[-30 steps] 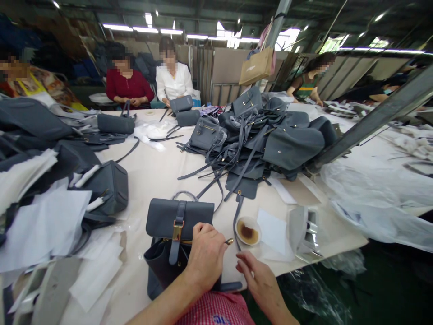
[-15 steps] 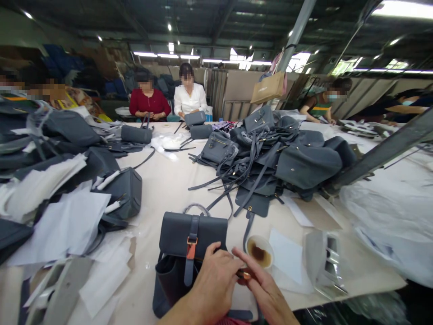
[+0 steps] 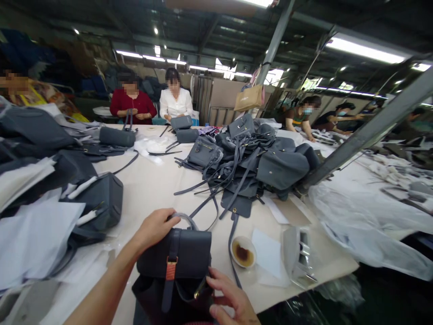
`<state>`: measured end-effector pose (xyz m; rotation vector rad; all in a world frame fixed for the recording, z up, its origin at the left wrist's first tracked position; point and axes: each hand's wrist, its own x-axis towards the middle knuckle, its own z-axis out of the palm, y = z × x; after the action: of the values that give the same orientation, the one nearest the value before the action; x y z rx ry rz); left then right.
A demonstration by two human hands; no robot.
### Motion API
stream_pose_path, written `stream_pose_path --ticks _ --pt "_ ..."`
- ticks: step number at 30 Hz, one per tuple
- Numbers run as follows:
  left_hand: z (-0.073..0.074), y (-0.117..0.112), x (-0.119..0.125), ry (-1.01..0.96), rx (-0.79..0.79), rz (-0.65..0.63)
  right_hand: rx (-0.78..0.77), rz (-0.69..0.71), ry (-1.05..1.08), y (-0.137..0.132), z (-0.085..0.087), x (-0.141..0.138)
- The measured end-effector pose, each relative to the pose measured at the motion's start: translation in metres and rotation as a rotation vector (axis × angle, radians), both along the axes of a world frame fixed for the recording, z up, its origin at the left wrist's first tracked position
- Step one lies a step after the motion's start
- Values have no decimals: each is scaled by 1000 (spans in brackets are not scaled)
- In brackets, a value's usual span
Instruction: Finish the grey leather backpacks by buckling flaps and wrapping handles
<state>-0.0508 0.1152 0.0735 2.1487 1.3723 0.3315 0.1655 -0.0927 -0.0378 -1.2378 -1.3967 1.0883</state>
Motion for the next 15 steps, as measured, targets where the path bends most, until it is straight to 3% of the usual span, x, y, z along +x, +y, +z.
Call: stream_pose_path --ticks 4,8,15 --pt "15 -16 2 -67 -12 -3 -42 31 116 2 3 -4" --pt "23 -28 -7 -167 8 50 -49 -45 -9 17 8 -16" --pt "-1 -44 -29 -228 -71 136 -79 5 5 51 2 -6"
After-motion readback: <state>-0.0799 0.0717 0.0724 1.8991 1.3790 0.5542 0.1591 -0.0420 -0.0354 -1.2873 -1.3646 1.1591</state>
